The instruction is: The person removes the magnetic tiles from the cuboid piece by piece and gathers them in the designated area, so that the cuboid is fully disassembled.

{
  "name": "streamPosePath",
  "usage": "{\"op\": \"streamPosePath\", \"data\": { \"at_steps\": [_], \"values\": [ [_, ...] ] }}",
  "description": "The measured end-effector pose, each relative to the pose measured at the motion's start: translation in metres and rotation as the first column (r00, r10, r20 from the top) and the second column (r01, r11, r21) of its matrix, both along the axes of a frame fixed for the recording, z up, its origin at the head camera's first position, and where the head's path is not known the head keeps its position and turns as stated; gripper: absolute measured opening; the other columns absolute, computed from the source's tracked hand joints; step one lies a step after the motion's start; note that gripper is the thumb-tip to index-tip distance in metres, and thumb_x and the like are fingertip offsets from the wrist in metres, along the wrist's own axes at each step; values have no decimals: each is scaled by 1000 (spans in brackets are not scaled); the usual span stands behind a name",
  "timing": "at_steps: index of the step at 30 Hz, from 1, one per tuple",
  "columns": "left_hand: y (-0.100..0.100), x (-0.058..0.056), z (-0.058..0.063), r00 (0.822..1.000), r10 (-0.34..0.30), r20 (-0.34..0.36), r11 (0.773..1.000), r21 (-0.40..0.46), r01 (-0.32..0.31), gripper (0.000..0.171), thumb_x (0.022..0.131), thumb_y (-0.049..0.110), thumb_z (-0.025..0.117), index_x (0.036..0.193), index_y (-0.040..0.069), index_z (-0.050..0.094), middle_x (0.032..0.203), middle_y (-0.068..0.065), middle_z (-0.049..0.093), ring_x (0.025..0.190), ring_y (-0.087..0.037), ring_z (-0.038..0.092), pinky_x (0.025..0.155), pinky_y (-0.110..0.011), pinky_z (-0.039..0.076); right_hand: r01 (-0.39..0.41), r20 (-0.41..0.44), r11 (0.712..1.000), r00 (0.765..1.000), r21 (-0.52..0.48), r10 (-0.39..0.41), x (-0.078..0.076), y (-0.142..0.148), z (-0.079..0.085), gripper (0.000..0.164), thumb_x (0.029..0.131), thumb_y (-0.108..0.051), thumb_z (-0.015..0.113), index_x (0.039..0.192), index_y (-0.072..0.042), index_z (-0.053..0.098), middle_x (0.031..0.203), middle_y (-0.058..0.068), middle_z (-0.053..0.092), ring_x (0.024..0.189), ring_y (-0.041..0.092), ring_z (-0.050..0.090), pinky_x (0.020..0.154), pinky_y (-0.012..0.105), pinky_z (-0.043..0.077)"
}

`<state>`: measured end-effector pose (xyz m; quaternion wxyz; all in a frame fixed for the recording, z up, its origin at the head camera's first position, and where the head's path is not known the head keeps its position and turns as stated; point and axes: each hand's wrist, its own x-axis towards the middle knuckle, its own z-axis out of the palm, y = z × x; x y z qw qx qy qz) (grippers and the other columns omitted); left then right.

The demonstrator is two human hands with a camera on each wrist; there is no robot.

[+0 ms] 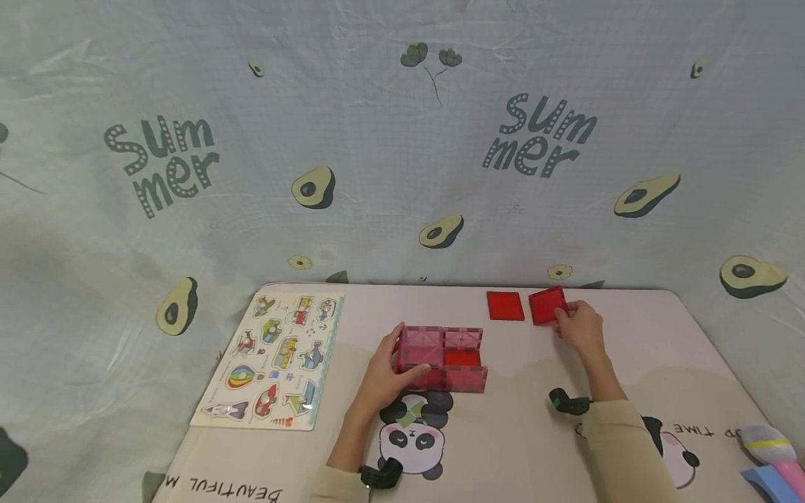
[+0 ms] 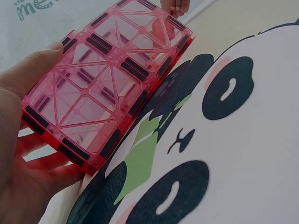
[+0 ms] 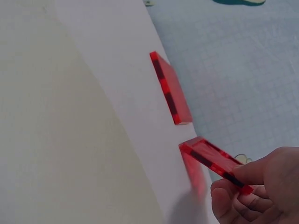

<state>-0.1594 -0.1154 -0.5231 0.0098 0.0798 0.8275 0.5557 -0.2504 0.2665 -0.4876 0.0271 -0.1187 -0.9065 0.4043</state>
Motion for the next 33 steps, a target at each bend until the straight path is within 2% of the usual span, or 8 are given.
{"op": "streamPosePath", "data": {
  "at_steps": [3, 6, 10, 12, 16, 21, 28, 33],
  "values": [
    [0, 0, 0, 1000, 2, -2, 1000, 1, -2, 97, 82, 47, 78, 158, 19, 27, 155, -11, 41, 139, -38, 48, 106, -51, 51, 11, 15, 1000, 1000, 19, -11, -3, 3, -2, 44, 102, -18, 51, 128, 17, 50, 103, 31, 67, 66, 15, 65, 59, 21, 55],
    [0, -1, 0, 1000, 2, -2, 1000, 2, -2, 97, 82, 47, 78, 158, 19, 26, 155, -11, 41, 140, -38, 48, 106, -51, 50, 34, 42, 998, 998, 48, -36, -5, 5, -6, 45, 102, -20, 52, 126, 17, 52, 104, 31, 67, 74, 24, 64, 60, 24, 53],
    [0, -1, 0, 1000, 2, 0, 1000, -4, -2, 97, 82, 48, 78, 158, 20, 26, 155, -11, 41, 139, -38, 48, 106, -51, 51, 72, 84, 995, 993, 67, -78, -3, 7, -10, 47, 102, -24, 49, 125, 18, 52, 115, 36, 62, 92, 41, 61, 75, 42, 58],
    [0, -2, -1, 1000, 2, 0, 1000, -3, -2, 97, 82, 48, 78, 158, 20, 26, 155, -11, 41, 139, -38, 49, 105, -51, 51, 93, 94, 993, 991, 69, -99, -2, 8, -12, 48, 103, -24, 47, 125, 19, 52, 121, 38, 59, 99, 46, 59, 85, 51, 57],
    [0, -2, -2, 1000, 2, 2, 1000, -1, -2, 97, 81, 48, 78, 158, 20, 26, 154, -10, 41, 138, -37, 50, 105, -50, 52, 127, 115, 990, 984, 67, -134, -3, 7, -15, 49, 104, -25, 45, 126, 18, 52, 124, 39, 57, 104, 48, 58, 92, 55, 55],
    [0, -2, -1, 1000, 2, 0, 1000, -4, -2, 97, 81, 49, 78, 159, 21, 26, 155, -10, 41, 139, -38, 49, 105, -50, 51, 148, 121, 987, 981, 65, -155, -5, 7, -17, 49, 104, -26, 45, 126, 17, 53, 123, 37, 58, 105, 46, 58, 93, 54, 55],
    [0, -2, 0, 1000, 5, -1, 1000, -15, -5, 97, 81, 49, 78, 159, 21, 26, 154, -10, 42, 138, -38, 50, 105, -50, 52, 140, 54, 984, 988, 111, -147, -7, 7, -20, 41, 101, -19, 46, 113, 19, 57, 110, 38, 62, 95, 47, 60, 83, 55, 55],
    [1, -1, 0, 1000, 6, 1, 1000, -15, -6, 97, 81, 49, 78, 159, 21, 26, 154, -10, 42, 138, -38, 50, 105, -50, 51, 143, 29, 979, 988, 146, -149, -7, 7, -23, 39, 100, -16, 44, 109, 19, 59, 108, 38, 63, 97, 51, 62, 84, 58, 55]
  ]
}}
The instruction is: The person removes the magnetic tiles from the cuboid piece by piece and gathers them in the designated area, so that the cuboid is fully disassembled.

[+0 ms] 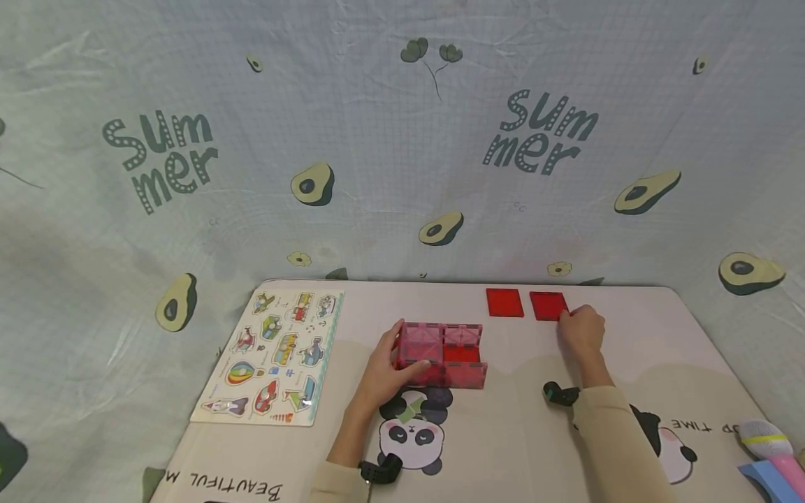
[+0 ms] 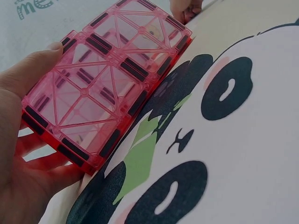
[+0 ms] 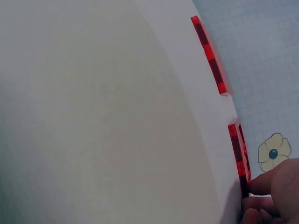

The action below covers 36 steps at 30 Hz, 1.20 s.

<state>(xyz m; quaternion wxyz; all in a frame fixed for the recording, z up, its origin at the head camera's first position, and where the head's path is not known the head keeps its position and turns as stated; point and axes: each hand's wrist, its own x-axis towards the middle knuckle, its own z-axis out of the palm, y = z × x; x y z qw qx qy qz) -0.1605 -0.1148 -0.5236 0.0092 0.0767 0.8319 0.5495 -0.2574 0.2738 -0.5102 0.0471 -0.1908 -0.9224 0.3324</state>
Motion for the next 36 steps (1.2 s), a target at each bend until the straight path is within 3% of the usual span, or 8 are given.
{"op": "streamPosePath", "data": {
  "at_steps": [17, 26, 33, 36],
  "values": [
    [0, 1, 1, 1000, -3, 4, 1000, 3, 3, 97, 81, 47, 79, 159, 20, 26, 155, -10, 41, 138, -37, 50, 106, -50, 50, 39, 11, 999, 999, 13, -40, -2, 0, -2, 44, 102, -18, 38, 114, 18, 60, 113, 38, 63, 104, 53, 62, 88, 59, 54],
    [-1, 1, -1, 1000, -3, -2, 1000, 1, 3, 97, 82, 47, 78, 158, 20, 26, 155, -10, 41, 137, -37, 51, 106, -50, 51, 74, 10, 992, 997, -105, -73, 0, 0, 0, 49, 103, -28, 39, 127, 14, 52, 123, 35, 58, 109, 48, 57, 93, 56, 54],
    [0, 0, -1, 1000, -2, 0, 1000, 9, 2, 97, 81, 48, 78, 158, 20, 26, 156, -10, 41, 139, -37, 49, 106, -51, 50, 52, -93, 993, 994, -110, -62, 5, -6, 11, 50, 102, -32, 42, 127, 9, 54, 119, 31, 63, 98, 40, 61, 78, 43, 58],
    [0, 0, -1, 1000, -1, 0, 1000, 9, 1, 97, 81, 48, 78, 158, 20, 26, 155, -10, 41, 138, -37, 50, 105, -50, 51, 42, -106, 992, 993, -123, -55, 9, -12, 20, 51, 102, -35, 44, 130, 7, 53, 120, 29, 62, 99, 38, 61, 79, 43, 59]
  ]
}}
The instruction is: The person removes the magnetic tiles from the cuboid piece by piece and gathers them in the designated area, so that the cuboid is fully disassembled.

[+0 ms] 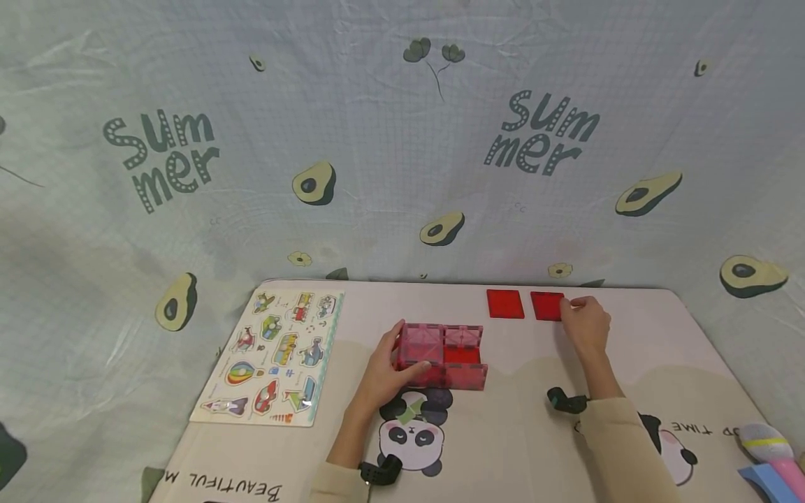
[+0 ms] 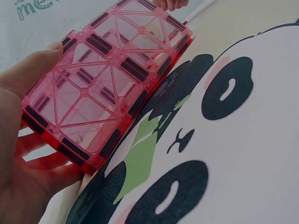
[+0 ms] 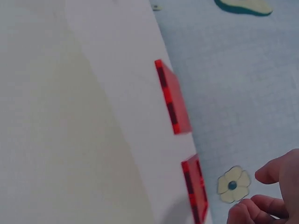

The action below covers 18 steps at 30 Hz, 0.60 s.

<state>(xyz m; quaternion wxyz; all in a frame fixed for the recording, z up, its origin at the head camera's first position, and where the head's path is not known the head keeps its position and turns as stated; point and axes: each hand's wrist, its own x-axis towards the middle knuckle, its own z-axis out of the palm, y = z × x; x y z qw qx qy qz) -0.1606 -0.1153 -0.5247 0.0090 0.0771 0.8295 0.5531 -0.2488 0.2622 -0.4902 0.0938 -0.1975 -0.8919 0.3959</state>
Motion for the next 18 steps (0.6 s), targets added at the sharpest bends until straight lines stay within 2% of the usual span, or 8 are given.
{"op": "streamPosePath", "data": {
  "at_steps": [4, 7, 13, 18],
  "values": [
    [0, 0, 1, 1000, 1, 1, 1000, -6, -1, 97, 81, 48, 78, 158, 21, 26, 155, -10, 41, 138, -37, 50, 105, -50, 51, -20, -7, 1000, 1000, 1, 20, 6, -7, 12, 52, 102, -38, 46, 131, 5, 54, 120, 26, 60, 99, 36, 59, 73, 34, 57],
    [0, 0, 2, 1000, 2, 3, 1000, -5, -2, 97, 81, 49, 78, 158, 21, 26, 155, -10, 41, 139, -38, 49, 105, -50, 51, -39, -34, 999, 999, 15, 39, 11, -13, 18, 51, 102, -38, 47, 129, 4, 55, 115, 24, 60, 95, 34, 57, 66, 25, 49],
    [0, 1, 2, 1000, -1, 0, 1000, 3, 1, 98, 81, 49, 78, 158, 20, 27, 155, -10, 41, 139, -38, 49, 105, -50, 51, -101, -133, 993, 985, 65, 109, 24, -25, 27, 45, 100, -34, 53, 123, 4, 58, 107, 22, 63, 90, 31, 58, 66, 24, 48],
    [0, 1, 2, 1000, 0, 2, 1000, 1, 0, 98, 80, 49, 79, 158, 20, 27, 156, -11, 41, 139, -39, 49, 105, -51, 51, -154, -171, 983, 971, 100, 170, 34, -35, 33, 43, 99, -32, 56, 122, 4, 59, 106, 21, 63, 92, 30, 57, 70, 26, 48]
  ]
}}
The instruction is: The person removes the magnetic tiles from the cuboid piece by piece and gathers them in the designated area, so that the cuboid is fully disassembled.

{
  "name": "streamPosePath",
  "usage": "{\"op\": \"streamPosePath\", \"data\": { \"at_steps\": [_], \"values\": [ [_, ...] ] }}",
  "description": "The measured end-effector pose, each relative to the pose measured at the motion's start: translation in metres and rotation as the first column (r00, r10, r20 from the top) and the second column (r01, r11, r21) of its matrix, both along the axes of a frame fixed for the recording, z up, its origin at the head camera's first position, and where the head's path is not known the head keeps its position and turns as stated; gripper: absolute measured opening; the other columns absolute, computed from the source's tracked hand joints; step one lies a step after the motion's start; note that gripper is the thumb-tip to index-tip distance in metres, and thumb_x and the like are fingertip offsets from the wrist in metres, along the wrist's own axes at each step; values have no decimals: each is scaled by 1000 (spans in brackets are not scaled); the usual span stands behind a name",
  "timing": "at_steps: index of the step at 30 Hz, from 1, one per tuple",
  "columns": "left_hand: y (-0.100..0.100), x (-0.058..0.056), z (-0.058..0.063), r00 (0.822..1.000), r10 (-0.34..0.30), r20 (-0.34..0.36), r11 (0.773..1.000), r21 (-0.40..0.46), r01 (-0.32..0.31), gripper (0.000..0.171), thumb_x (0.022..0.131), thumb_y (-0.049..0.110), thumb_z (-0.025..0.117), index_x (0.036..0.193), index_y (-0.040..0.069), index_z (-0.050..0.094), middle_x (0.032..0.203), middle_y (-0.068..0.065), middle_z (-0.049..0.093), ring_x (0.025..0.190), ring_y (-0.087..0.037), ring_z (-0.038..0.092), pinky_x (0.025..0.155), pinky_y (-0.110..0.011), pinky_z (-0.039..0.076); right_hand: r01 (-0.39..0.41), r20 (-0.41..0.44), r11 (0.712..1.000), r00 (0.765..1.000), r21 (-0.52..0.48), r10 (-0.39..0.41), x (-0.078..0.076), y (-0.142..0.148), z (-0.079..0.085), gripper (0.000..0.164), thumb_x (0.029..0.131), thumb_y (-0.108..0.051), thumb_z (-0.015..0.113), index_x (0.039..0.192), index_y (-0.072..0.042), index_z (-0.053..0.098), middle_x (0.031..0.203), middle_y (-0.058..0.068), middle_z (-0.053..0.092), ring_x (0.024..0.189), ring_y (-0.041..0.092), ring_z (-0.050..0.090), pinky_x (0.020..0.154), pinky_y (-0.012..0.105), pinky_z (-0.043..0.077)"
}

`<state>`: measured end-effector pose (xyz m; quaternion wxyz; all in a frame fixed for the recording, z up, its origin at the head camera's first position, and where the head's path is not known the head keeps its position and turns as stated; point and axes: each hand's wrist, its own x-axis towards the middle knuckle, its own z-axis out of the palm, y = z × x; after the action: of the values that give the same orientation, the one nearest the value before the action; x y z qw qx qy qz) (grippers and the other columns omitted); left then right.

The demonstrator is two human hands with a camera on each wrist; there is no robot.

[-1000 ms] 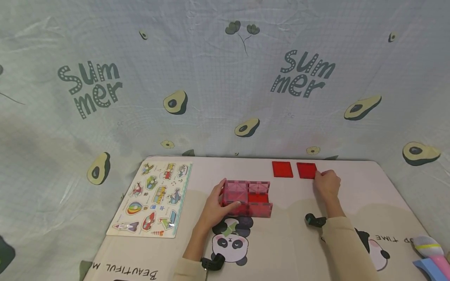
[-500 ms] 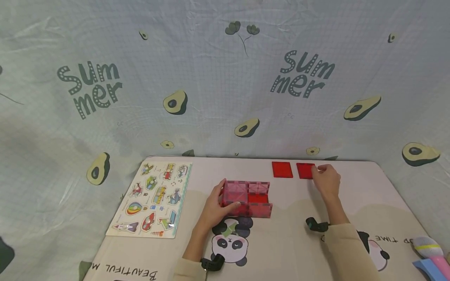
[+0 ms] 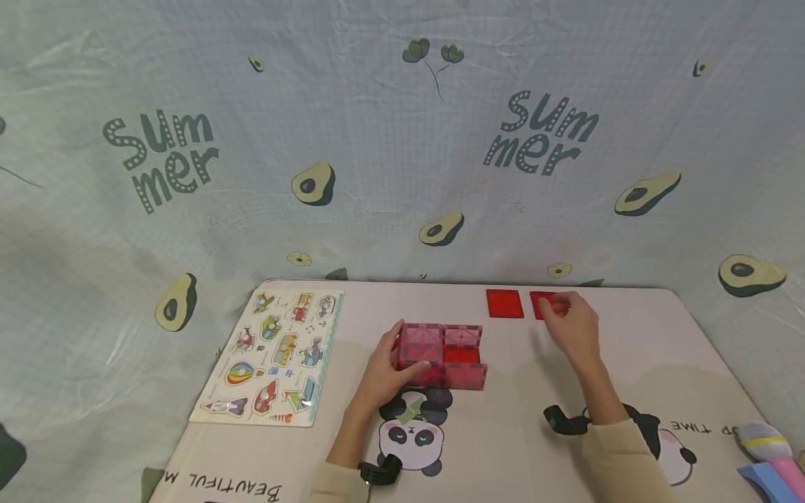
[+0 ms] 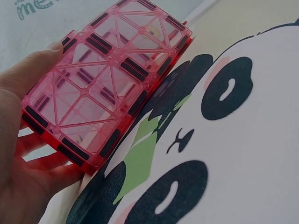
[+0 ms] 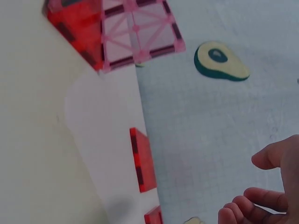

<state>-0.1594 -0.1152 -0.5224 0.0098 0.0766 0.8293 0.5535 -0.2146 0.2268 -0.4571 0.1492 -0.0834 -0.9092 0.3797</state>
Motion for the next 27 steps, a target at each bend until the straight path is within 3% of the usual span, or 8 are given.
{"op": "streamPosePath", "data": {
  "at_steps": [7, 16, 27],
  "values": [
    [0, 0, 0, 1000, 1, 1, 1000, 0, -1, 98, 80, 49, 79, 158, 20, 27, 155, -11, 41, 138, -39, 50, 104, -51, 52, -73, -67, 997, 995, 34, 75, 11, -14, 3, 38, 97, -29, 61, 117, 3, 62, 100, 18, 66, 89, 29, 60, 71, 25, 49],
    [0, -1, -2, 1000, 5, 0, 1000, 2, -5, 98, 80, 49, 79, 158, 21, 27, 155, -10, 41, 137, -39, 51, 104, -51, 52, -177, -82, 983, 980, 58, 181, 28, -31, 5, 38, 95, -25, 67, 122, 1, 62, 108, 18, 67, 94, 29, 64, 76, 13, 49],
    [1, 0, 1, 1000, 6, 6, 1000, 2, -6, 99, 80, 50, 79, 158, 21, 27, 155, -10, 41, 138, -39, 50, 103, -50, 52, -274, -62, 957, 958, 99, 281, 43, -53, 5, 35, 92, -21, 69, 120, -1, 61, 107, 16, 67, 93, 27, 64, 81, 38, 60]
  ]
}}
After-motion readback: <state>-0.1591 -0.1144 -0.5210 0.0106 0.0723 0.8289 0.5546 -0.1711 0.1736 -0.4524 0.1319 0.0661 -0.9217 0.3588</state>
